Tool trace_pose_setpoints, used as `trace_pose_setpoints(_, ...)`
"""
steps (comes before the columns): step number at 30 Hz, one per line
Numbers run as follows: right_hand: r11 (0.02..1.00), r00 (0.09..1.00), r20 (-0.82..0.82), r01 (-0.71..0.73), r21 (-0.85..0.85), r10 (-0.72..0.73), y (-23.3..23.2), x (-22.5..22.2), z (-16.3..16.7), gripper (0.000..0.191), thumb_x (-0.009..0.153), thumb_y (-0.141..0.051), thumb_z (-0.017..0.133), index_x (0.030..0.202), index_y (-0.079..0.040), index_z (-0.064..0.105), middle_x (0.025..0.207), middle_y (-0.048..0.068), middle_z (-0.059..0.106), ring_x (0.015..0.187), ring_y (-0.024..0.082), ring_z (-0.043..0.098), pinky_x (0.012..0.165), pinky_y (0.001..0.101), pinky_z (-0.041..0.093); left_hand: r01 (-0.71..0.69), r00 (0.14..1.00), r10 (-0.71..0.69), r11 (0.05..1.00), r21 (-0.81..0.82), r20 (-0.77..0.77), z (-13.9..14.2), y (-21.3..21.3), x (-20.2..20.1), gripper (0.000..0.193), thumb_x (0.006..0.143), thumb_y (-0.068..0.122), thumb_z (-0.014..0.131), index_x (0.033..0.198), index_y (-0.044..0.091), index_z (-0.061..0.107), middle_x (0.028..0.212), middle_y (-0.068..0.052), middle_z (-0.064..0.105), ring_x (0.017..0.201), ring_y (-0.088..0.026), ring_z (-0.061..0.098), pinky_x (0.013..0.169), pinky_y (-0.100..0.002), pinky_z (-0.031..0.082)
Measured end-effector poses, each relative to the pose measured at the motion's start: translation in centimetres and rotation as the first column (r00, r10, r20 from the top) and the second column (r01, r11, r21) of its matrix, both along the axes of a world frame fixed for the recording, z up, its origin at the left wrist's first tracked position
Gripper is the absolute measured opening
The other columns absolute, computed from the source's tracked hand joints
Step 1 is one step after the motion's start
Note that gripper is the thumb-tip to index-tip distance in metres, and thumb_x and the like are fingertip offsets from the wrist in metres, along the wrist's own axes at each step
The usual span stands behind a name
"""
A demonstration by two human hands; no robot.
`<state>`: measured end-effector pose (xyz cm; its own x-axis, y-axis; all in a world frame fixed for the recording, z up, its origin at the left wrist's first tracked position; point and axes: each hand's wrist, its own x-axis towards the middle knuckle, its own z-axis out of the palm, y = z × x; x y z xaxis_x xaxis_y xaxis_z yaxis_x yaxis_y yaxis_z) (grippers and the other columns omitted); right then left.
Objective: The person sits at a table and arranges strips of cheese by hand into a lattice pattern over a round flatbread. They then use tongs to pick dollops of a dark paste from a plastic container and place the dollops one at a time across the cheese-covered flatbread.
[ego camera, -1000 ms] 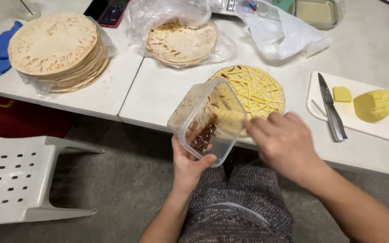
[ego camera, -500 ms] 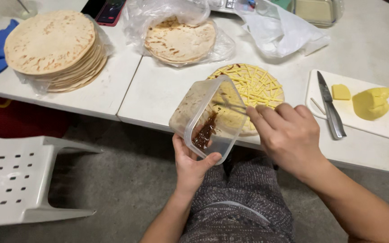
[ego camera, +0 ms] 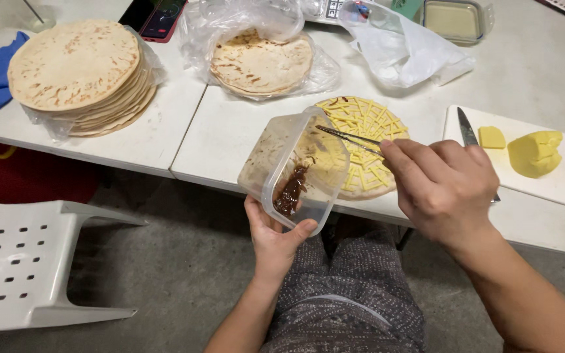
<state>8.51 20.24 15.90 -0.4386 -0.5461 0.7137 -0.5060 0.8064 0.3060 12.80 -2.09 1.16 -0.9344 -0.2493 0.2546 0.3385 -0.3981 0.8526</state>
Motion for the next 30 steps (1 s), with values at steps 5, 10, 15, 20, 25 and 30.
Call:
trace_pose_setpoints(5, 0.996, 0.993, 0.113, -0.020, 0.083, 0.011, -1.5, -0.2, -1.3, 0.027, 0.084, -0.007, 0.074, 0.109, -0.012, 0.081, 0.096, -0.001, 0.078, 0.072, 0.013, 0.061, 0.062, 0.0306, 0.041, 0.013, 1.000, -0.013, 1.000, 0.005, -0.012, 0.2, 0.1, 0.0, 0.103, 0.077, 0.020, 0.093, 0.150, 0.002, 0.024, 0.147, -0.016, 0.047, 0.137, -0.026, 0.052, 0.118, -0.042, 0.046)
trace_pose_setpoints(10, 0.998, 0.990, 0.136, -0.041, 0.046, 0.035, -1.0, 0.4, -1.3, 0.025, 0.084, -0.006, 0.074, 0.108, -0.011, 0.081, 0.097, 0.001, 0.078, 0.073, 0.015, 0.062, 0.063, 0.0317, 0.041, -0.012, 1.000, 0.012, 1.000, 0.006, -0.001, 0.0, -0.1, 0.0, 0.104, 0.077, 0.023, 0.093, 0.151, 0.001, 0.023, 0.146, -0.016, 0.047, 0.135, -0.026, 0.053, 0.116, -0.042, 0.047)
trace_pose_setpoints(15, 1.000, 0.999, 0.035, -0.012, 0.016, 0.011, -1.1, -0.4, -1.2, 0.024, 0.087, -0.004, 0.075, 0.110, -0.010, 0.081, 0.099, 0.000, 0.078, 0.073, 0.014, 0.062, 0.062, 0.0318, 0.040, -0.012, 1.000, 0.011, 0.999, -0.051, -0.009, 0.1, 0.3, -0.1, 0.105, 0.077, 0.025, 0.093, 0.151, 0.001, 0.023, 0.146, -0.015, 0.046, 0.137, -0.026, 0.052, 0.117, -0.042, 0.047)
trace_pose_setpoints(20, 0.998, 0.989, 0.144, -0.039, 0.049, 0.031, -1.5, -0.2, -2.0, 0.027, 0.083, -0.006, 0.074, 0.109, -0.012, 0.080, 0.096, -0.001, 0.077, 0.074, 0.014, 0.063, 0.063, 0.0306, 0.041, -0.012, 1.000, 0.012, 1.000, 0.003, -0.023, 0.1, 0.0, -0.2, 0.104, 0.078, 0.024, 0.093, 0.151, 0.001, 0.023, 0.147, -0.015, 0.045, 0.137, -0.025, 0.051, 0.117, -0.041, 0.046)
trace_pose_setpoints(25, 1.000, 0.992, 0.124, -0.028, 0.000, 0.028, -0.3, -0.4, -1.8, 0.020, 0.089, -0.009, 0.076, 0.109, -0.011, 0.081, 0.097, -0.001, 0.078, 0.071, 0.015, 0.061, 0.061, 0.0319, 0.041, -0.008, 1.000, 0.008, 1.000, 0.005, -0.021, -0.1, 0.4, -0.3, 0.104, 0.078, 0.023, 0.093, 0.151, 0.000, 0.023, 0.146, -0.016, 0.047, 0.134, -0.026, 0.053, 0.116, -0.042, 0.047)
trace_pose_setpoints(30, 0.998, 0.982, 0.186, -0.035, 0.050, 0.025, -1.8, -0.7, -3.1, 0.019, 0.090, -0.015, 0.077, 0.108, -0.012, 0.081, 0.096, 0.001, 0.078, 0.071, 0.013, 0.062, 0.059, 0.0292, 0.042, -0.010, 1.000, 0.010, 1.000, 0.000, -0.020, -0.1, 0.5, -0.1, 0.106, 0.077, 0.024, 0.093, 0.152, 0.002, 0.021, 0.147, -0.015, 0.046, 0.137, -0.025, 0.052, 0.118, -0.042, 0.046)
